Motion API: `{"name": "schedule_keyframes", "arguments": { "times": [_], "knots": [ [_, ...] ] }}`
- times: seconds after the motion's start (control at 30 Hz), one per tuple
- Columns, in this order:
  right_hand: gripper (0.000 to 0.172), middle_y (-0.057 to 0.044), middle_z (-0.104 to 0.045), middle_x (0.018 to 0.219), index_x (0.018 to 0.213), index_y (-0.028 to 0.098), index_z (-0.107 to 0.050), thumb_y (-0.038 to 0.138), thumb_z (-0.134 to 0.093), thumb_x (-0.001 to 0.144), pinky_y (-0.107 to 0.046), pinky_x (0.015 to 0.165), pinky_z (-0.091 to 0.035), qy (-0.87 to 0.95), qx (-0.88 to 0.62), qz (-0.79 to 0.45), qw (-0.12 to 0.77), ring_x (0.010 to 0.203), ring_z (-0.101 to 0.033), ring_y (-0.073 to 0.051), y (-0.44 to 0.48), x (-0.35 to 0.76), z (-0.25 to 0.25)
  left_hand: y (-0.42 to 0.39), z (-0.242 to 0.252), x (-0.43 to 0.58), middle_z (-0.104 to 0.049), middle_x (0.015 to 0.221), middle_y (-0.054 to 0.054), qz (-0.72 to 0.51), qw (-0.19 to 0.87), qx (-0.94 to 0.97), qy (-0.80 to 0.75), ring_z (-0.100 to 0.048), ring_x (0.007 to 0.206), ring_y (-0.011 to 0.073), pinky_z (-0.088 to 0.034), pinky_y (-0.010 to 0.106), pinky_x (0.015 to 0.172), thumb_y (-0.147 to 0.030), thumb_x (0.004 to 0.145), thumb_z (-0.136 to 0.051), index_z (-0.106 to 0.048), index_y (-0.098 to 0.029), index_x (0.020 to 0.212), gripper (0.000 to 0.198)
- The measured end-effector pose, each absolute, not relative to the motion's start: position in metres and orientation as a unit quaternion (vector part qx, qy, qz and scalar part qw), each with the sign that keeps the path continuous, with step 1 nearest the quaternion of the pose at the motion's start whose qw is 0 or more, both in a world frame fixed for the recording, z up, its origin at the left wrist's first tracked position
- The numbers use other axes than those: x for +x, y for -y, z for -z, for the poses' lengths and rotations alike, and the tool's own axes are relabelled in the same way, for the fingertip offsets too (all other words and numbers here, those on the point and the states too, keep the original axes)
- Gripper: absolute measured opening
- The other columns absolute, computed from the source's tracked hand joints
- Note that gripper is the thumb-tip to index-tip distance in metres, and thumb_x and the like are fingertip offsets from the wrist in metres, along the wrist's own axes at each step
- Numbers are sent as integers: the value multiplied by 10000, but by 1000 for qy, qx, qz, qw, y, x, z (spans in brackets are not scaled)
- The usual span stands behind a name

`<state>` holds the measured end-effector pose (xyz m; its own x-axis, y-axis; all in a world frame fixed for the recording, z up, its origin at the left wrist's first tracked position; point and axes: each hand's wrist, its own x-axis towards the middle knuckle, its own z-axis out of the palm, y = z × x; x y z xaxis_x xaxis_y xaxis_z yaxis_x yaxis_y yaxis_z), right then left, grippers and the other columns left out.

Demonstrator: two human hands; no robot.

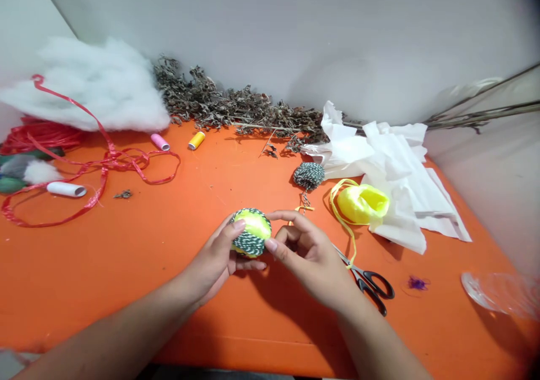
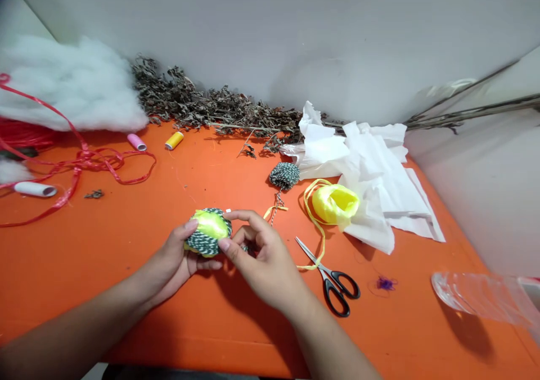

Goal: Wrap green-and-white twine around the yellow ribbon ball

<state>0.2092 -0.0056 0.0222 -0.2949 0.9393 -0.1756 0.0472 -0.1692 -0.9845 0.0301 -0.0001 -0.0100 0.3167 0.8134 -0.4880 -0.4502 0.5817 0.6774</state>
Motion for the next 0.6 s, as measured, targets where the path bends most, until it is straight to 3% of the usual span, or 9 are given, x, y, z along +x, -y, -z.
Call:
{"name": "schedule_keyframes", "arguments": {
  "times": [0.13, 0.27, 0.37, 0.5, 0.6],
  "knots": [
    [297, 54, -582, 682, 1198, 242, -590, 347, -684, 937, -277, 621, -415, 521, -457, -617, 372, 614, -580, -111, 5, 209, -22, -1, 8, 29, -687, 942, 68, -403, 768, 258, -426, -646, 806, 169, -575, 239, 651, -586, 764, -755, -643, -187, 1131, 554],
    [315, 57, -582, 687, 1205, 242, -577, 336, -698, 930, -267, 641, -433, 509, -445, -636, 372, 636, -591, -109, 5, 208, -21, -1, 6, 29, -616, 751, -4, -393, 770, 279, -418, -534, 581, 86, -443, 169, 491, -524, 716, -820, -640, -171, 1093, 547],
    [329, 56, -570, 677, 1194, 232, -587, 351, -716, 915, -258, 626, -410, 510, -449, -632, 373, 636, -544, -106, 5, 207, -21, -1, 6, 30, -611, 722, 9, -387, 773, 275, -421, -526, 539, 105, -429, 204, 454, -578, 743, -764, -641, -149, 1022, 527],
    [329, 64, -547, 644, 1169, 229, -590, 369, -724, 904, -257, 586, -373, 503, -454, -636, 370, 597, -509, -107, 6, 206, -22, 1, 10, 30, -672, 953, 61, -401, 749, 282, -446, -646, 790, 185, -532, 264, 645, -567, 815, -707, -597, -194, 1193, 543],
    [357, 68, -535, 634, 1170, 233, -591, 374, -747, 882, -258, 566, -353, 500, -465, -632, 365, 571, -491, -106, 8, 205, -24, 0, 12, 29, -672, 1001, 62, -426, 717, 329, -443, -640, 903, 197, -522, 274, 774, -506, 769, -787, -603, -195, 1159, 532]
  ]
}}
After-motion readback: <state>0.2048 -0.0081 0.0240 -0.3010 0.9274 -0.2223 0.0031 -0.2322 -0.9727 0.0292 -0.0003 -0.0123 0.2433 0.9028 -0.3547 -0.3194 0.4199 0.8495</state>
